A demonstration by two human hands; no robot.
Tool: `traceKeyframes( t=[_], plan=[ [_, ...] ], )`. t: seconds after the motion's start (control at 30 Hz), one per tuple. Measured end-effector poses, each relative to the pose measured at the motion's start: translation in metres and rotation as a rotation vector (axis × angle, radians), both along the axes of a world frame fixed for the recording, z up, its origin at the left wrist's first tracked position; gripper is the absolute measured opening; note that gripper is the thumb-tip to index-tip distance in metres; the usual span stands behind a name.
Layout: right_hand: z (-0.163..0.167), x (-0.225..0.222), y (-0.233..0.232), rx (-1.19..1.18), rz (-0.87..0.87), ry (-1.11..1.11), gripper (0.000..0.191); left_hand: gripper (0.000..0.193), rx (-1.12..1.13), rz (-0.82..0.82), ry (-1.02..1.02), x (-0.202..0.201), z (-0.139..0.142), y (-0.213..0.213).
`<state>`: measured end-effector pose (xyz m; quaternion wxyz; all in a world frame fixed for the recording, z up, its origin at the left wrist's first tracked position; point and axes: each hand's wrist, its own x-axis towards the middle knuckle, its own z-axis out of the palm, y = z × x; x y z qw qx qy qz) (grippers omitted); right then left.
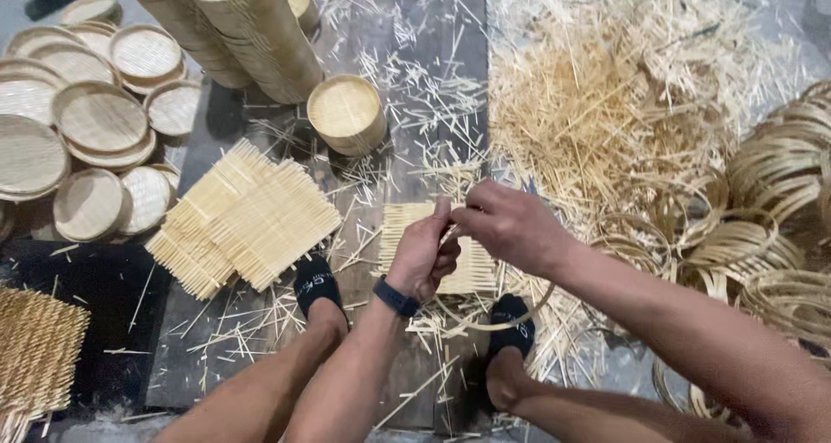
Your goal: The person repeatedly places a rectangular bamboo sheet onto a circular wooden mold, then uses shears to trim the overhanging edges around the mold's perimeter. The person then removes the trimmed sheet and repeats the process with a new sheet.
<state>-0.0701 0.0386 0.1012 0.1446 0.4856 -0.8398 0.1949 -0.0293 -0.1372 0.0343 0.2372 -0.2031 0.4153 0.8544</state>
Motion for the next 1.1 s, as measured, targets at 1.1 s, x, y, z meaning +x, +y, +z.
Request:
traceKeyframes(
  t=[1.1],
  plan=[
    [-0.143, -0.005, 0.018, -1.201, -0.246, -1.86, 0.041, 0.024, 0.037, 0.128, -0.056, -0.029, -0.091, -0.077]
  ],
)
